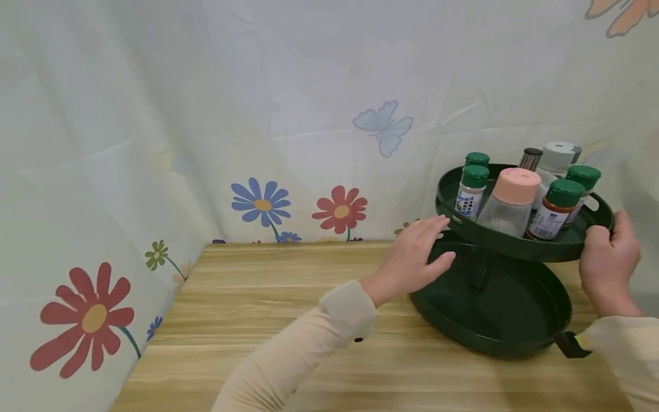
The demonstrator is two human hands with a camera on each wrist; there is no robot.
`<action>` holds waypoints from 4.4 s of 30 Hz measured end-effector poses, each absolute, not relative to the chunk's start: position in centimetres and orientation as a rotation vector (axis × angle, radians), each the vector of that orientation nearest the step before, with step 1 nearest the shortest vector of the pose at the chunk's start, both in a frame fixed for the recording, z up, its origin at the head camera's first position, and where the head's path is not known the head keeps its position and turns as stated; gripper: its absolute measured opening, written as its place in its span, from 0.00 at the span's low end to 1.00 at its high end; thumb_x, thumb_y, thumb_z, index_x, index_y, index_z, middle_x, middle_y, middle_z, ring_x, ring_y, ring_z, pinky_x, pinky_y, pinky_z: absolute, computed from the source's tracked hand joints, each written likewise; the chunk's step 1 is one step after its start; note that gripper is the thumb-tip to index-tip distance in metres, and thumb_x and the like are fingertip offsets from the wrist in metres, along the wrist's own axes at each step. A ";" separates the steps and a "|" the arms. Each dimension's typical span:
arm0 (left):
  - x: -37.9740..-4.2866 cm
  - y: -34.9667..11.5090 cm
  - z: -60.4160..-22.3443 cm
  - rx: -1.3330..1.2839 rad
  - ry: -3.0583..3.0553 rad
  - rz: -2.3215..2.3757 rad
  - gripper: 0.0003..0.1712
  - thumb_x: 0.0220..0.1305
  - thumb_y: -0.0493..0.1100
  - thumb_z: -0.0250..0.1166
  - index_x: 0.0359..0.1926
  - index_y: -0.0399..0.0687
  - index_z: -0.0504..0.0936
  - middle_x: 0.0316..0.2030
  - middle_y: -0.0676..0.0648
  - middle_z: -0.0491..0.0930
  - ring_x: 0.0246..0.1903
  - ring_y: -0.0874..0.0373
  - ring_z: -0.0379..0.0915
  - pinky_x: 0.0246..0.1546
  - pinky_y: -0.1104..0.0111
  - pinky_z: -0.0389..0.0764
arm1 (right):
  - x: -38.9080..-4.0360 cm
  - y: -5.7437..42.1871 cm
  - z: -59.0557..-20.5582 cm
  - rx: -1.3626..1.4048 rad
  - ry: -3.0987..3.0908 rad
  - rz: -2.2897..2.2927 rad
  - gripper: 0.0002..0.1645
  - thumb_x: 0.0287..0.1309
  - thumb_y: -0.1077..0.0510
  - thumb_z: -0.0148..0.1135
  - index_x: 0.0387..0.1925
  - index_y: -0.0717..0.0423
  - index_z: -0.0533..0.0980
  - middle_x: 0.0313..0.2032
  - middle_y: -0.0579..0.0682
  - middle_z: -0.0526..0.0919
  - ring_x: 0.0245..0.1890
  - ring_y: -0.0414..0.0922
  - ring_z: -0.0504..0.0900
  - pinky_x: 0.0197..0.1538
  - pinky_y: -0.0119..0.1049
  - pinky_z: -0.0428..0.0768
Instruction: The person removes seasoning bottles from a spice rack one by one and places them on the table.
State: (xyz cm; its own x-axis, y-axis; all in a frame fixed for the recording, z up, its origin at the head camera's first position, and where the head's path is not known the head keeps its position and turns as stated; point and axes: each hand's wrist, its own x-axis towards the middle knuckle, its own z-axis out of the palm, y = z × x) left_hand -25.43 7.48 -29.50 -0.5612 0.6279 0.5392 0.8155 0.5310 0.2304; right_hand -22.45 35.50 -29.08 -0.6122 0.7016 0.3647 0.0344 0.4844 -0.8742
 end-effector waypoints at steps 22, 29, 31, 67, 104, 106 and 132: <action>-26.0 11.8 -26.7 -1.158 -2.460 -0.809 0.34 0.62 0.57 0.50 0.65 0.49 0.54 0.63 0.53 0.59 0.62 0.64 0.55 0.61 0.76 0.56 | -22.7 35.4 -29.1 -0.595 -1.964 1.154 0.14 0.58 0.58 0.32 0.23 0.34 0.57 0.24 0.40 0.57 0.25 0.33 0.57 0.26 0.26 0.57; -25.8 13.0 -25.8 -1.113 -2.580 -0.830 0.36 0.61 0.60 0.48 0.66 0.54 0.51 0.64 0.57 0.56 0.63 0.67 0.53 0.60 0.76 0.58 | -22.8 35.5 -29.1 -0.601 -1.949 1.166 0.13 0.58 0.59 0.32 0.24 0.36 0.58 0.24 0.39 0.57 0.25 0.32 0.57 0.27 0.25 0.57; -25.8 13.4 -25.7 -1.090 -2.593 -0.828 0.36 0.61 0.60 0.49 0.66 0.55 0.51 0.64 0.58 0.57 0.62 0.67 0.54 0.59 0.76 0.59 | -22.9 35.5 -29.1 -0.596 -1.941 1.171 0.14 0.58 0.59 0.32 0.24 0.36 0.58 0.24 0.39 0.58 0.25 0.32 0.57 0.27 0.25 0.57; -26.6 18.2 -24.6 -0.672 -2.698 -0.754 0.35 0.47 0.71 0.56 0.54 0.63 0.62 0.43 0.65 0.70 0.42 0.72 0.70 0.35 0.78 0.71 | -23.0 35.3 -29.3 -0.593 -1.911 1.184 0.15 0.58 0.60 0.32 0.36 0.36 0.63 0.27 0.33 0.58 0.29 0.28 0.58 0.35 0.24 0.56; -26.1 18.8 -24.7 -0.512 -2.673 -0.673 0.36 0.37 0.76 0.58 0.44 0.62 0.70 0.36 0.64 0.72 0.37 0.70 0.67 0.34 0.80 0.67 | -22.8 35.3 -29.3 -0.563 -1.928 1.136 0.13 0.57 0.59 0.32 0.25 0.34 0.59 0.24 0.38 0.57 0.27 0.30 0.57 0.31 0.28 0.54; -26.1 18.8 -24.7 -0.505 -2.666 -0.670 0.37 0.37 0.76 0.58 0.44 0.62 0.70 0.36 0.64 0.72 0.38 0.70 0.67 0.34 0.80 0.68 | -22.8 35.3 -29.3 -0.572 -1.929 1.151 0.14 0.58 0.58 0.32 0.28 0.35 0.62 0.27 0.38 0.61 0.29 0.30 0.60 0.33 0.26 0.57; -26.0 17.8 -23.7 -0.551 -2.407 -1.270 0.37 0.42 0.65 0.65 0.51 0.54 0.65 0.40 0.59 0.70 0.37 0.71 0.66 0.31 0.81 0.69 | -22.4 35.3 -29.0 -0.560 -1.920 1.241 0.12 0.57 0.59 0.33 0.26 0.38 0.61 0.25 0.40 0.58 0.29 0.32 0.58 0.34 0.27 0.55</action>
